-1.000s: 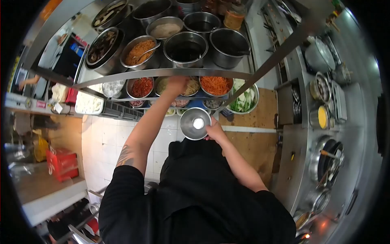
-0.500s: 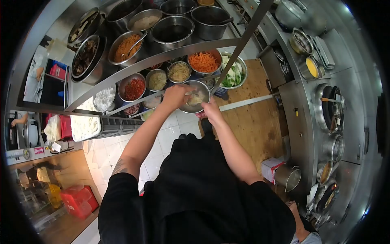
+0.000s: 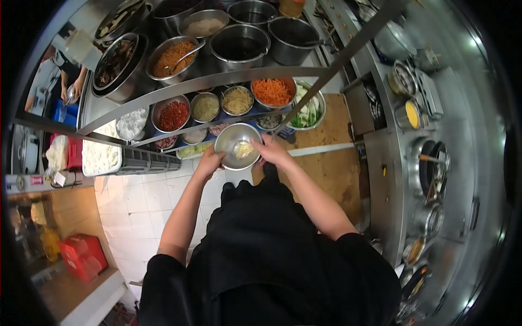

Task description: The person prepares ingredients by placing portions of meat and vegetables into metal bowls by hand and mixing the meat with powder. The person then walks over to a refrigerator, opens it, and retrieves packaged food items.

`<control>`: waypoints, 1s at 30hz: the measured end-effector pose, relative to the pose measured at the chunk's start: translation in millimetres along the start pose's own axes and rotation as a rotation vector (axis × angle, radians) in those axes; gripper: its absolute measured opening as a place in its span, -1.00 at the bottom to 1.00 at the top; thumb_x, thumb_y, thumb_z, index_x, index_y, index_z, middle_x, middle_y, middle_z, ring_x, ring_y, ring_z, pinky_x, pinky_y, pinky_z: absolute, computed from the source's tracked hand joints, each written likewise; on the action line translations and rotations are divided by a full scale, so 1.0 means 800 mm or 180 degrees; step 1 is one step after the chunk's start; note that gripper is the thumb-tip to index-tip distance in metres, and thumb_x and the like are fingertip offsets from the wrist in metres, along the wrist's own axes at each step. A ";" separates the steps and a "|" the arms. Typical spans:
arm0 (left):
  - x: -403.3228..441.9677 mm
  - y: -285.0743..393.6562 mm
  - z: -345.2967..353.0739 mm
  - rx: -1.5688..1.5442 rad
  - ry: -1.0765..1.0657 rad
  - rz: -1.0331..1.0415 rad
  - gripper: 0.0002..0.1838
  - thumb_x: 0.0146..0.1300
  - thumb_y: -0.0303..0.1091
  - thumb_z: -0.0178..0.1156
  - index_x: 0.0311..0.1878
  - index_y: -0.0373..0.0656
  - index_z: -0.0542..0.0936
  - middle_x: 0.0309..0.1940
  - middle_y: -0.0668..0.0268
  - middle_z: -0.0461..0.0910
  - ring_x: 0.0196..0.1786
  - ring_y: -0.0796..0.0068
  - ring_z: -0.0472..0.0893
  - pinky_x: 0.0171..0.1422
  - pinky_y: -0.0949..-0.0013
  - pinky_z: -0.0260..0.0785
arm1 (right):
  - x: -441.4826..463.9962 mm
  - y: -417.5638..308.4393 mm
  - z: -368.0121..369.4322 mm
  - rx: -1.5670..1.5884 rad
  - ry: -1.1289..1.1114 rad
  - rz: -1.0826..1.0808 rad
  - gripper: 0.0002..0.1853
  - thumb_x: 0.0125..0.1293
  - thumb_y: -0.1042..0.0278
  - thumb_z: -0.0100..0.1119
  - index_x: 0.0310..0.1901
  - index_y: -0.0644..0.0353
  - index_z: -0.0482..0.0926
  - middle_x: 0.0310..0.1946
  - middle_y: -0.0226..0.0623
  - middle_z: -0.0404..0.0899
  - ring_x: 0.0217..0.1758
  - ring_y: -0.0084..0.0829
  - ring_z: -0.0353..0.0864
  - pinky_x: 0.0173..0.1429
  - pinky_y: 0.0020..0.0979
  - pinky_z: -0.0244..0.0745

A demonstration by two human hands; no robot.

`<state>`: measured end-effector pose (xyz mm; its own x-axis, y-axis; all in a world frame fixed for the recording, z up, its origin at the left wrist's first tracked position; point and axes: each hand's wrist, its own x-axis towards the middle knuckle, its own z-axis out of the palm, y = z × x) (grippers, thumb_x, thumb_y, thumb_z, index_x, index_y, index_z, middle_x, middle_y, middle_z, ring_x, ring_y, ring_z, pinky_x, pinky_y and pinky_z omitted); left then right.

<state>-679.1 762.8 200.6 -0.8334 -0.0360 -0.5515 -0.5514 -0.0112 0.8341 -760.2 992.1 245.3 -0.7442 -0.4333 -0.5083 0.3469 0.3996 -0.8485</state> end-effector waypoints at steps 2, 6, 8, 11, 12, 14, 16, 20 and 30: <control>-0.010 -0.010 0.014 -0.0408 0.0305 0.0058 -0.52 0.23 -0.45 0.06 0.25 -0.29 0.41 -0.15 0.17 0.60 -0.32 0.43 0.61 -0.43 0.37 0.54 | 0.071 0.004 -0.038 -0.0930 0.1088 -0.1760 -0.70 0.39 0.14 0.15 -0.11 0.21 0.65 -0.31 -0.11 0.71 -0.31 -0.15 0.73 -0.26 -0.20 0.60; -0.014 0.003 0.060 -0.1017 0.0665 0.0251 -0.55 0.22 -0.48 0.04 0.21 -0.29 0.44 -0.28 0.22 0.59 -0.36 0.44 0.63 -0.45 0.39 0.54 | 0.164 -0.075 -0.127 -0.3592 0.1400 -0.0786 -0.63 0.35 0.16 0.17 0.08 0.22 0.59 0.19 0.02 0.52 0.16 -0.04 0.57 0.13 -0.12 0.55; -0.002 -0.001 0.078 -0.1014 0.0585 0.0283 -0.51 0.22 -0.49 0.03 0.26 -0.30 0.41 -0.19 0.17 0.61 -0.31 0.40 0.65 -0.42 0.38 0.57 | 0.245 -0.028 -0.142 -0.3730 0.1335 -0.0863 -0.56 0.35 0.12 0.16 0.16 0.19 0.54 0.24 0.02 0.48 0.22 -0.07 0.54 0.21 -0.13 0.51; 0.008 0.011 0.103 -0.0786 0.0881 0.0390 -0.47 0.23 -0.48 0.03 0.31 -0.32 0.39 -0.12 0.12 0.61 -0.27 0.38 0.67 -0.41 0.37 0.59 | 0.252 -0.038 -0.141 -0.3882 0.1349 -0.1011 -0.53 0.39 0.28 0.06 0.30 0.21 0.39 0.30 0.08 0.41 0.30 0.04 0.47 0.29 -0.08 0.43; 0.008 0.018 0.108 -0.0833 0.1018 0.0553 -0.52 0.23 -0.47 0.03 0.24 -0.37 0.40 -0.16 0.07 0.64 -0.32 0.33 0.70 -0.42 0.36 0.61 | 0.232 -0.055 -0.142 -0.3035 0.1653 -0.1224 -0.53 0.40 0.27 0.03 0.30 0.21 0.38 0.30 0.10 0.41 0.29 0.05 0.46 0.29 -0.07 0.43; 0.019 0.019 0.110 -0.0874 0.1031 0.0613 -0.52 0.23 -0.47 0.05 0.25 -0.36 0.41 -0.16 0.06 0.64 -0.31 0.32 0.70 -0.42 0.36 0.61 | 0.221 -0.060 -0.143 -0.2148 0.2028 -0.1467 -0.57 0.41 0.26 0.00 0.26 0.22 0.41 0.25 0.14 0.44 0.27 0.09 0.46 0.28 -0.05 0.43; 0.032 0.016 0.108 -0.0845 0.0984 0.0582 -0.49 0.24 -0.46 0.08 0.28 -0.35 0.41 -0.21 0.03 0.65 -0.38 0.30 0.71 -0.43 0.35 0.60 | 0.212 -0.066 -0.152 -0.2442 0.1966 -0.1410 -0.60 0.42 0.19 0.00 0.17 0.25 0.50 0.19 0.14 0.50 0.24 0.11 0.48 0.26 -0.04 0.43; 0.033 0.043 0.099 -0.0340 0.0991 0.0716 -0.47 0.26 -0.44 0.09 0.31 -0.36 0.39 -0.29 0.00 0.68 -0.50 0.31 0.71 -0.43 0.35 0.60 | 0.189 -0.074 -0.160 -0.2980 0.2069 -0.1552 -0.73 0.32 0.30 0.14 -0.01 0.23 0.59 -0.01 0.12 0.59 0.09 0.14 0.55 0.15 0.01 0.47; 0.043 0.036 0.076 -0.0544 0.0457 0.0557 -0.47 0.28 -0.45 0.08 0.32 -0.33 0.35 -0.06 0.04 0.62 -0.28 0.34 0.72 -0.43 0.37 0.64 | 0.051 -0.052 -0.076 -0.0724 0.0864 -0.1638 -0.81 0.24 0.44 0.36 -0.12 0.27 0.73 -0.35 -0.21 0.76 -0.34 -0.53 0.68 -0.16 -0.47 0.54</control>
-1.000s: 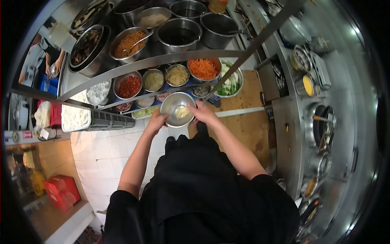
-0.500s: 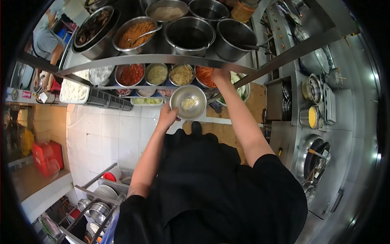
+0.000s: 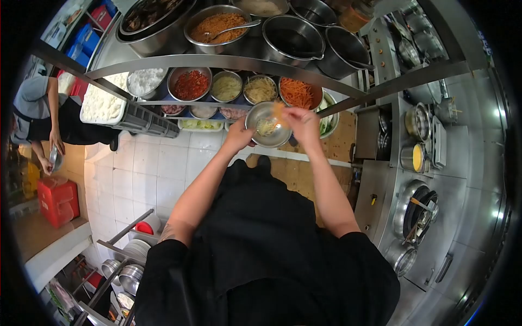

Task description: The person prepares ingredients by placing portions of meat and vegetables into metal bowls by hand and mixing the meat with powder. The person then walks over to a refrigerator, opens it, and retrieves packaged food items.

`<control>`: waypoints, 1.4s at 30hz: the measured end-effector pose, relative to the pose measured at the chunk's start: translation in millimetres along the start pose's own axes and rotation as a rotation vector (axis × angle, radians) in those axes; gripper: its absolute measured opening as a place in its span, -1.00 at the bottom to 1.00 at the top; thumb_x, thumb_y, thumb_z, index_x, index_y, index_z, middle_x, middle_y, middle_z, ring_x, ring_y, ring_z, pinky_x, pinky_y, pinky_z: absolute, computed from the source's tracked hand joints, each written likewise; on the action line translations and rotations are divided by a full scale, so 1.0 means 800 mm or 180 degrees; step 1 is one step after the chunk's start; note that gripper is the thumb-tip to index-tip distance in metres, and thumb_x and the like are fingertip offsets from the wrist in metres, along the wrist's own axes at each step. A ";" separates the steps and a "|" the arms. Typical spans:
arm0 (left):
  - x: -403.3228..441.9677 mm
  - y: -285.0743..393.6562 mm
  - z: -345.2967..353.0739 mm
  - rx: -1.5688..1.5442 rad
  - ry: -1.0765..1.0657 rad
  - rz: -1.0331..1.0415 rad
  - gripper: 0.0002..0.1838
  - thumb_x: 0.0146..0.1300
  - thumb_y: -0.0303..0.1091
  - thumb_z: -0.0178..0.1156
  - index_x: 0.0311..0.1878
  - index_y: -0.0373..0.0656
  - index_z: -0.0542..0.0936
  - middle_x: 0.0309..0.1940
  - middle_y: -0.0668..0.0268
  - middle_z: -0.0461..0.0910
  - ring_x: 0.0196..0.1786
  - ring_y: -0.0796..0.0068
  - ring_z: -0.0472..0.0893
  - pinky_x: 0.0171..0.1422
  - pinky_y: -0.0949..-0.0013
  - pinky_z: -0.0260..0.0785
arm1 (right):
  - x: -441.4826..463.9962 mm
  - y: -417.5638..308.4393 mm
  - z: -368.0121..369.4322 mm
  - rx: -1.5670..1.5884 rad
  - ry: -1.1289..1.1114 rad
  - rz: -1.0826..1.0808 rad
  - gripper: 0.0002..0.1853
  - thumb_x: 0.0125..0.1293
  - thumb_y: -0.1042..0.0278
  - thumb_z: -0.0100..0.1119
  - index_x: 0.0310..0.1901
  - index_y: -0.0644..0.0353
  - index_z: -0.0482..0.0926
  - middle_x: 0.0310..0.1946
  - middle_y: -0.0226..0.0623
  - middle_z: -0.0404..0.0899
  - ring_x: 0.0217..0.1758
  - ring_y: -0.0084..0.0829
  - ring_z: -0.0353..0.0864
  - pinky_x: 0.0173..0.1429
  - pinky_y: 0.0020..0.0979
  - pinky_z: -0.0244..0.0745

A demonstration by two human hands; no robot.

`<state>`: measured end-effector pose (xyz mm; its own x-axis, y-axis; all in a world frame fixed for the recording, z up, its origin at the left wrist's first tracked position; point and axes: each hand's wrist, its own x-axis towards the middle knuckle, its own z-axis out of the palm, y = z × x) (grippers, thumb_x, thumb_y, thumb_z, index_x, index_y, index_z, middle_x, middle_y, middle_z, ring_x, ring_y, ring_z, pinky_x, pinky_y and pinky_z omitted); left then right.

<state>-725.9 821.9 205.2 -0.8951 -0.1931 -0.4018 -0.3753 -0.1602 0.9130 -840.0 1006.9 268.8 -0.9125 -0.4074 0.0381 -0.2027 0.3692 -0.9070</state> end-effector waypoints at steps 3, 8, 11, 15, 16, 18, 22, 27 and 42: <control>-0.007 -0.001 -0.006 -0.0045 0.0015 -0.0044 -0.46 0.29 -0.43 0.09 0.34 -0.32 0.35 -0.04 0.05 0.62 -0.26 0.35 0.72 -0.43 0.38 0.63 | -0.015 -0.002 0.014 -0.0274 -0.0178 0.0046 -0.79 0.25 0.46 0.36 -0.09 0.28 0.73 -0.38 -0.30 0.75 -0.34 -0.66 0.63 -0.20 -0.55 0.52; -0.018 -0.005 -0.009 -0.0249 0.0210 0.0050 -0.49 0.29 -0.43 0.09 0.31 -0.33 0.39 -0.12 0.02 0.65 -0.33 0.29 0.73 -0.44 0.37 0.64 | -0.008 -0.029 0.012 0.0527 -0.0109 0.0153 -0.81 0.37 0.47 0.24 -0.06 0.33 0.71 -0.34 -0.30 0.75 -0.36 -0.57 0.71 -0.22 -0.55 0.56; -0.020 0.001 -0.002 -0.0275 0.0267 -0.0029 -0.50 0.30 -0.43 0.09 0.31 -0.32 0.39 -0.12 0.03 0.65 -0.33 0.31 0.73 -0.44 0.37 0.64 | -0.002 -0.040 0.001 0.0619 -0.0433 0.0163 -0.80 0.40 0.47 0.19 -0.03 0.35 0.68 -0.33 -0.30 0.75 -0.35 -0.56 0.71 -0.22 -0.55 0.59; -0.027 0.004 0.003 -0.0173 0.0317 0.0052 -0.52 0.30 -0.42 0.08 0.29 -0.29 0.43 -0.12 0.05 0.66 -0.35 0.35 0.72 -0.46 0.37 0.62 | 0.012 -0.019 -0.007 0.0884 -0.0508 -0.0007 -0.82 0.42 0.48 0.16 -0.06 0.37 0.67 -0.32 -0.28 0.73 -0.35 -0.54 0.70 -0.24 -0.53 0.60; -0.028 0.004 0.003 -0.0185 0.0340 0.0058 -0.52 0.30 -0.42 0.08 0.29 -0.29 0.43 -0.12 0.05 0.66 -0.35 0.35 0.72 -0.46 0.37 0.62 | 0.019 -0.020 -0.014 0.1027 -0.0309 0.0000 -0.83 0.44 0.49 0.12 -0.08 0.37 0.66 -0.30 -0.28 0.72 -0.36 -0.57 0.69 -0.26 -0.54 0.60; -0.036 -0.002 0.000 -0.0102 0.0366 0.0096 -0.52 0.30 -0.42 0.07 0.30 -0.26 0.43 -0.13 0.07 0.66 -0.35 0.37 0.72 -0.46 0.38 0.61 | 0.051 0.010 -0.035 -0.0505 -0.0077 -0.0298 -0.79 0.36 0.42 0.20 -0.04 0.31 0.65 -0.23 -0.13 0.73 -0.34 -0.27 0.71 -0.21 -0.37 0.61; -0.046 -0.018 -0.017 0.0000 0.0463 0.0011 -0.49 0.30 -0.40 0.08 0.33 -0.25 0.42 -0.15 0.09 0.67 -0.34 0.39 0.71 -0.47 0.38 0.61 | 0.124 0.084 -0.033 -0.3144 0.0172 -0.1950 -0.69 0.26 0.32 0.27 0.00 0.25 0.65 -0.04 0.07 0.65 -0.08 0.11 0.64 0.02 -0.08 0.55; -0.055 -0.013 -0.046 0.0058 0.0606 -0.0074 -0.51 0.28 -0.40 0.08 0.29 -0.30 0.43 -0.19 0.09 0.68 -0.39 0.40 0.71 -0.49 0.39 0.59 | 0.218 -0.006 0.063 -0.2722 0.0251 -0.0742 -0.69 0.36 0.25 0.15 0.00 0.29 0.63 -0.13 -0.03 0.68 -0.10 0.02 0.65 0.05 -0.13 0.55; -0.035 0.045 -0.074 -0.0155 0.1008 0.0314 -0.50 0.23 -0.43 0.09 0.25 -0.36 0.45 -0.24 0.08 0.67 -0.48 0.42 0.68 -0.46 0.42 0.58 | 0.282 0.022 0.077 -0.2248 -0.0043 -0.0749 -0.66 0.39 0.20 0.15 0.03 0.29 0.62 -0.15 -0.13 0.68 -0.19 -0.21 0.66 -0.04 -0.25 0.56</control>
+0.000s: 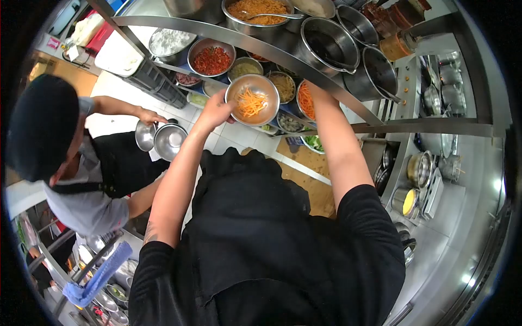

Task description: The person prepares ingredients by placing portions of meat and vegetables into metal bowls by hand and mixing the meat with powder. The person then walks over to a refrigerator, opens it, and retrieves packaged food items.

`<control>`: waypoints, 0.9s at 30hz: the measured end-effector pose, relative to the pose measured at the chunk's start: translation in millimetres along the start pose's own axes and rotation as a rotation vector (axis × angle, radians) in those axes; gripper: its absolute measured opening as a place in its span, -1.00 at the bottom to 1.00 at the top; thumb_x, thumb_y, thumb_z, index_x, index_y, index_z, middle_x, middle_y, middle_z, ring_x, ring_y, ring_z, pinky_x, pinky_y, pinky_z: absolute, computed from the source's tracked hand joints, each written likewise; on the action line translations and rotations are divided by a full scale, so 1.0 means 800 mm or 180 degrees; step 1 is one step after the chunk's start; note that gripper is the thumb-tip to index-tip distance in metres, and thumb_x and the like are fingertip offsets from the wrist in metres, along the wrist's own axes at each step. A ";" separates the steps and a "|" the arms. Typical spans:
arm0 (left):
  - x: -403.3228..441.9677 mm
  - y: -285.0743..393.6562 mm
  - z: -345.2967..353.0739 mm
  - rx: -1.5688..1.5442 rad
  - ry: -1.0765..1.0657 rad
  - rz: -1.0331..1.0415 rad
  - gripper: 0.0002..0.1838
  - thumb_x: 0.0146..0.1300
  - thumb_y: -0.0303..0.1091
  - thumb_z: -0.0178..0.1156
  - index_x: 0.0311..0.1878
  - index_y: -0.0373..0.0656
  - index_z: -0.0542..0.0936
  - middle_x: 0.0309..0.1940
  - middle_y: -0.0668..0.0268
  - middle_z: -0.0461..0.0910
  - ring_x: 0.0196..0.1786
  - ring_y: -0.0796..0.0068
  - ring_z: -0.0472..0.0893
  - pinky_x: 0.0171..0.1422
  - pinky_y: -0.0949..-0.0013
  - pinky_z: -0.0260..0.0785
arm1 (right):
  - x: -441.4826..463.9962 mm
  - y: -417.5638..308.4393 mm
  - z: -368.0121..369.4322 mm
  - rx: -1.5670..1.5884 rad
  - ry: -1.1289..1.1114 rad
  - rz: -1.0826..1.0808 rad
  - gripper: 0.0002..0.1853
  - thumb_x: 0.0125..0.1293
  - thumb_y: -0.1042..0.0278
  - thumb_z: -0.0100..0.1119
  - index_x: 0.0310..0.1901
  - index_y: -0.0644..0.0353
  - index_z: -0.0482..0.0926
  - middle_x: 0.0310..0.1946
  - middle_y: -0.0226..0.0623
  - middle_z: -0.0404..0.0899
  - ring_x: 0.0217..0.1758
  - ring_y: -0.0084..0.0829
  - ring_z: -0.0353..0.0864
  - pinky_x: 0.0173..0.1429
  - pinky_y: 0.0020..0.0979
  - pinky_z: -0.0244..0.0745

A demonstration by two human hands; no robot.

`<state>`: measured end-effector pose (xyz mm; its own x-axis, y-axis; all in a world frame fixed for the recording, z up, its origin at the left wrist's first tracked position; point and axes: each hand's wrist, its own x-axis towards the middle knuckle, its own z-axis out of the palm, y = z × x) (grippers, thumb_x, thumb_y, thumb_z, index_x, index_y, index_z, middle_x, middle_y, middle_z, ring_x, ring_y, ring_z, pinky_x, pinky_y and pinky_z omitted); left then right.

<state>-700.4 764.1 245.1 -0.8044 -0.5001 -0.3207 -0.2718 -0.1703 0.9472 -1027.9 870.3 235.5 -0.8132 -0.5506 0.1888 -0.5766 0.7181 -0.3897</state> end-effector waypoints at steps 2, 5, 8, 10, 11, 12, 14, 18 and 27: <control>0.006 0.011 0.005 0.0024 0.0090 -0.0040 -0.51 0.23 -0.43 0.09 0.24 -0.37 0.45 -0.26 0.08 0.67 -0.49 0.42 0.68 -0.46 0.42 0.58 | 0.003 0.001 -0.003 0.0094 0.0025 0.0003 -0.65 0.39 0.20 0.15 0.04 0.29 0.62 -0.15 -0.14 0.68 -0.20 -0.24 0.66 -0.06 -0.26 0.56; 0.022 0.020 0.015 -0.0015 0.0162 -0.0074 -0.56 0.23 -0.42 0.07 0.17 -0.39 0.47 -0.32 0.10 0.67 -0.52 0.42 0.67 -0.47 0.42 0.59 | 0.005 0.003 -0.006 0.0262 0.0078 0.0012 -0.65 0.40 0.19 0.15 0.05 0.29 0.61 -0.15 -0.16 0.69 -0.22 -0.28 0.66 -0.08 -0.29 0.57; 0.036 0.036 0.020 0.0141 0.0098 -0.0347 -0.56 0.29 -0.36 0.13 0.20 -0.36 0.48 -0.27 0.16 0.66 -0.45 0.47 0.66 -0.40 0.44 0.60 | 0.000 0.005 -0.015 0.0511 0.0245 0.0072 -0.64 0.40 0.18 0.15 0.05 0.29 0.61 -0.16 -0.18 0.69 -0.24 -0.33 0.66 -0.10 -0.31 0.57; 0.043 0.044 0.026 0.0055 0.0127 -0.0353 -0.59 0.29 -0.37 0.12 0.17 -0.37 0.47 -0.31 0.15 0.66 -0.47 0.46 0.67 -0.41 0.43 0.60 | -0.007 0.008 -0.026 0.0729 0.0445 0.0141 -0.63 0.41 0.17 0.15 0.06 0.29 0.61 -0.16 -0.19 0.69 -0.26 -0.36 0.66 -0.11 -0.32 0.57; 0.051 0.042 0.025 0.0069 0.0098 -0.0351 -0.59 0.29 -0.37 0.12 0.17 -0.37 0.47 -0.31 0.15 0.66 -0.47 0.46 0.67 -0.41 0.43 0.60 | -0.013 0.008 -0.032 0.0869 0.0559 0.0177 -0.63 0.41 0.17 0.15 0.06 0.29 0.61 -0.16 -0.20 0.69 -0.26 -0.38 0.66 -0.11 -0.33 0.57; 0.060 0.039 0.025 0.0026 0.0009 -0.0326 -0.60 0.30 -0.37 0.12 0.16 -0.37 0.46 -0.32 0.14 0.66 -0.48 0.45 0.67 -0.41 0.43 0.60 | -0.018 0.007 -0.039 0.1032 0.0639 0.0194 -0.63 0.41 0.17 0.15 0.06 0.29 0.61 -0.16 -0.20 0.69 -0.27 -0.39 0.66 -0.12 -0.34 0.57; 0.079 0.033 0.026 -0.0014 -0.0166 -0.0224 -0.60 0.29 -0.40 0.10 0.16 -0.39 0.43 -0.37 0.12 0.65 -0.51 0.40 0.68 -0.44 0.42 0.59 | -0.035 -0.001 -0.047 0.1476 0.0689 0.0194 -0.63 0.42 0.16 0.15 0.07 0.29 0.61 -0.16 -0.22 0.69 -0.28 -0.42 0.66 -0.13 -0.35 0.57; 0.101 0.031 0.038 0.0127 -0.0202 -0.0448 -0.60 0.28 -0.42 0.11 0.16 -0.35 0.44 -0.36 0.10 0.66 -0.52 0.40 0.68 -0.47 0.41 0.57 | -0.085 -0.039 -0.043 0.2594 -0.0808 0.0399 -0.62 0.42 0.15 0.15 0.08 0.29 0.60 -0.17 -0.24 0.69 -0.31 -0.48 0.66 -0.16 -0.39 0.58; 0.081 0.014 0.032 -0.0032 0.0088 -0.0066 -0.51 0.20 -0.39 0.14 0.20 -0.42 0.46 -0.31 -0.01 0.69 -0.46 0.30 0.73 -0.43 0.33 0.64 | -0.083 -0.051 -0.031 0.2215 -0.1649 0.0635 -0.64 0.42 0.10 0.20 0.11 0.14 0.63 -0.15 -0.43 0.70 -0.44 -0.61 0.53 -0.35 -0.53 0.48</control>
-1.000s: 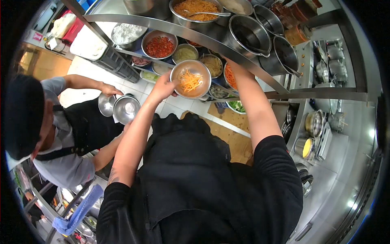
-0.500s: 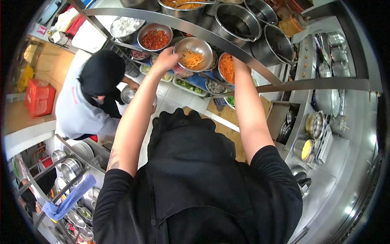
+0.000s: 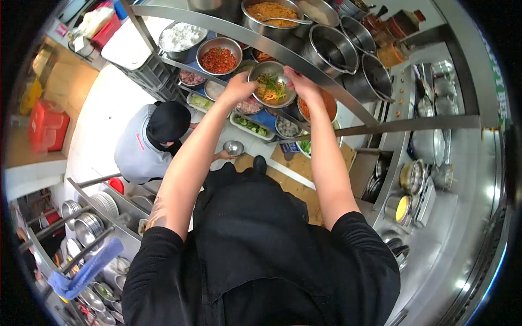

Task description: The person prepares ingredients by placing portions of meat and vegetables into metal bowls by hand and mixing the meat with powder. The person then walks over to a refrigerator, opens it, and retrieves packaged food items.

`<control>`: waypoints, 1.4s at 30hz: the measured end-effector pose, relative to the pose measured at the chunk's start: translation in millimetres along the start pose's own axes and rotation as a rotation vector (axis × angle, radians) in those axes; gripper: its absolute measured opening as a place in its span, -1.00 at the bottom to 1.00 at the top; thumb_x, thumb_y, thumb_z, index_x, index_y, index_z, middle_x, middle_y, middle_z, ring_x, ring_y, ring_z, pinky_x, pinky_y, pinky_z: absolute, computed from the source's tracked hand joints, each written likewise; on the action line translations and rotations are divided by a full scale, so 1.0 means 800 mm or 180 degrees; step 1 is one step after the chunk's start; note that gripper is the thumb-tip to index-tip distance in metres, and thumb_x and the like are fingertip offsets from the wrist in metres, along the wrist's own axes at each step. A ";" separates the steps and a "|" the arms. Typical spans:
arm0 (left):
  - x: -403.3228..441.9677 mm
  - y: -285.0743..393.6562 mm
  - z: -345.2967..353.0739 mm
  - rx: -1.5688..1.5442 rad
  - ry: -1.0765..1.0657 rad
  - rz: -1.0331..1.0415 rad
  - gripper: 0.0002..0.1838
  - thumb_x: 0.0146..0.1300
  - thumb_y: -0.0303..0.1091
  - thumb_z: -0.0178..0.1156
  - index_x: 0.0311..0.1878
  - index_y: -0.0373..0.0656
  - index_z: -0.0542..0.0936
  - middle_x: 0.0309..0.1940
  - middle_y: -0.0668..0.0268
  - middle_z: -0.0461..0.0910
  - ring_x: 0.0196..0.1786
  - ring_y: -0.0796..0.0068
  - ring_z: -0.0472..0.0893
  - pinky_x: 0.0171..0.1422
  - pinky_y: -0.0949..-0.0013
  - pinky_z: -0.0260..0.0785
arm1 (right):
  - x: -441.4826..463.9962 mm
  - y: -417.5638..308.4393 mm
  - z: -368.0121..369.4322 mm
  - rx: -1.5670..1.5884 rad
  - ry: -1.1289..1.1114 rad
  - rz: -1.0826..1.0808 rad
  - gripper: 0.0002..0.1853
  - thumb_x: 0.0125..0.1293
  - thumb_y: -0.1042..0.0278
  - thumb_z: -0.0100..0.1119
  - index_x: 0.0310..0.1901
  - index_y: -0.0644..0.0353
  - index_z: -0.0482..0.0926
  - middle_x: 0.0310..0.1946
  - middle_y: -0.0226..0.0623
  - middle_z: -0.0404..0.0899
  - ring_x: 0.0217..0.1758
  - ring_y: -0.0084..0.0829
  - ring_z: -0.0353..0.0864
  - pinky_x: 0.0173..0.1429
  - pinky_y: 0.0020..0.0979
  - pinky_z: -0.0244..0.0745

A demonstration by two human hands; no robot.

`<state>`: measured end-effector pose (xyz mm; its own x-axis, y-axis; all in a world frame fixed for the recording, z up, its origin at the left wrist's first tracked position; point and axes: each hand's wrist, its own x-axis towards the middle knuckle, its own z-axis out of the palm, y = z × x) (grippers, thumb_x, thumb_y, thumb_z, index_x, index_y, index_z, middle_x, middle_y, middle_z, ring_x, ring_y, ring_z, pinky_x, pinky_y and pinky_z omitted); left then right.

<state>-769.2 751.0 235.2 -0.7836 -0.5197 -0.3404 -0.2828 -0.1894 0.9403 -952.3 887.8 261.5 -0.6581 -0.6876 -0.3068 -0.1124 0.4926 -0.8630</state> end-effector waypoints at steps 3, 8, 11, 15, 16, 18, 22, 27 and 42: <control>-0.011 -0.016 0.001 0.0138 0.0098 0.0260 -0.52 0.21 -0.37 0.12 0.22 -0.31 0.49 -0.29 0.11 0.70 -0.47 0.34 0.71 -0.39 0.38 0.62 | 0.036 0.003 -0.020 -0.0610 0.0495 -0.0665 -0.63 0.41 0.09 0.22 0.09 0.15 0.62 -0.20 -0.44 0.68 -0.44 -0.61 0.53 -0.37 -0.52 0.45; -0.081 0.003 -0.015 -0.0127 0.0077 -0.0191 -0.56 0.26 -0.38 0.12 0.21 -0.28 0.49 -0.23 0.15 0.67 -0.42 0.47 0.68 -0.42 0.44 0.56 | 0.088 -0.030 0.004 -0.2045 0.0807 -0.1416 -0.63 0.40 0.09 0.22 0.09 0.15 0.62 -0.21 -0.44 0.68 -0.45 -0.61 0.53 -0.37 -0.52 0.45; -0.100 -0.006 -0.037 -0.0070 0.0427 -0.0255 -0.54 0.28 -0.37 0.10 0.25 -0.26 0.46 -0.32 0.19 0.66 -0.56 0.50 0.62 -0.51 0.45 0.51 | 0.116 -0.045 0.063 -0.2518 0.0672 -0.1538 -0.64 0.40 0.09 0.22 0.09 0.15 0.62 -0.22 -0.44 0.68 -0.45 -0.61 0.53 -0.38 -0.52 0.45; -0.130 0.009 -0.067 -0.0034 0.0597 -0.0449 -0.54 0.24 -0.37 0.12 0.21 -0.31 0.49 -0.19 0.13 0.68 -0.36 0.42 0.71 -0.36 0.38 0.63 | 0.136 -0.046 0.099 -0.2824 0.0548 -0.1510 -0.64 0.40 0.09 0.22 0.08 0.14 0.63 -0.22 -0.44 0.68 -0.45 -0.61 0.53 -0.38 -0.51 0.45; -0.137 0.015 -0.071 -0.0022 0.0612 -0.0460 -0.54 0.24 -0.37 0.12 0.21 -0.31 0.49 -0.19 0.13 0.68 -0.36 0.42 0.71 -0.36 0.38 0.63 | 0.135 -0.045 0.097 -0.2831 0.0530 -0.1503 -0.64 0.40 0.09 0.22 0.08 0.14 0.63 -0.22 -0.44 0.68 -0.45 -0.61 0.53 -0.38 -0.51 0.45; -0.145 0.021 -0.078 0.0001 0.0723 -0.0366 -0.56 0.25 -0.38 0.11 0.20 -0.30 0.50 -0.21 0.13 0.68 -0.36 0.42 0.71 -0.35 0.39 0.63 | 0.128 -0.040 0.089 -0.2821 0.0487 -0.1516 -0.64 0.40 0.09 0.22 0.08 0.14 0.63 -0.23 -0.44 0.68 -0.45 -0.61 0.53 -0.38 -0.51 0.45; -0.130 0.005 -0.090 0.0131 0.0731 -0.0262 -0.57 0.26 -0.37 0.11 0.19 -0.29 0.51 -0.25 0.16 0.69 -0.40 0.45 0.71 -0.36 0.41 0.62 | 0.103 -0.030 0.068 -0.2568 0.0307 -0.1534 -0.64 0.40 0.09 0.22 0.08 0.14 0.63 -0.23 -0.43 0.68 -0.45 -0.61 0.53 -0.39 -0.51 0.44; -0.105 0.002 -0.079 -0.0104 0.0746 -0.0014 -0.58 0.25 -0.38 0.11 0.16 -0.30 0.53 -0.27 0.13 0.69 -0.44 0.45 0.70 -0.38 0.40 0.62 | 0.094 -0.057 0.022 -0.1360 -0.0682 -0.1055 -0.65 0.40 0.09 0.22 0.07 0.14 0.63 -0.24 -0.43 0.68 -0.45 -0.61 0.53 -0.39 -0.51 0.44; -0.039 -0.005 -0.052 -0.0083 0.0796 -0.0174 -0.58 0.25 -0.42 0.09 0.18 -0.28 0.54 -0.21 0.11 0.69 -0.38 0.37 0.72 -0.34 0.34 0.66 | 0.119 -0.037 0.049 -0.1158 -0.0164 -0.1228 -0.67 0.42 0.10 0.20 0.00 0.18 0.66 -0.30 -0.40 0.70 -0.40 -0.57 0.59 -0.28 -0.49 0.48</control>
<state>-720.4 733.2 241.9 -0.6055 -0.6973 -0.3835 -0.3041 -0.2426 0.9212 -982.0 787.0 241.9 -0.4816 -0.8761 -0.0217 -0.5960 0.3456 -0.7248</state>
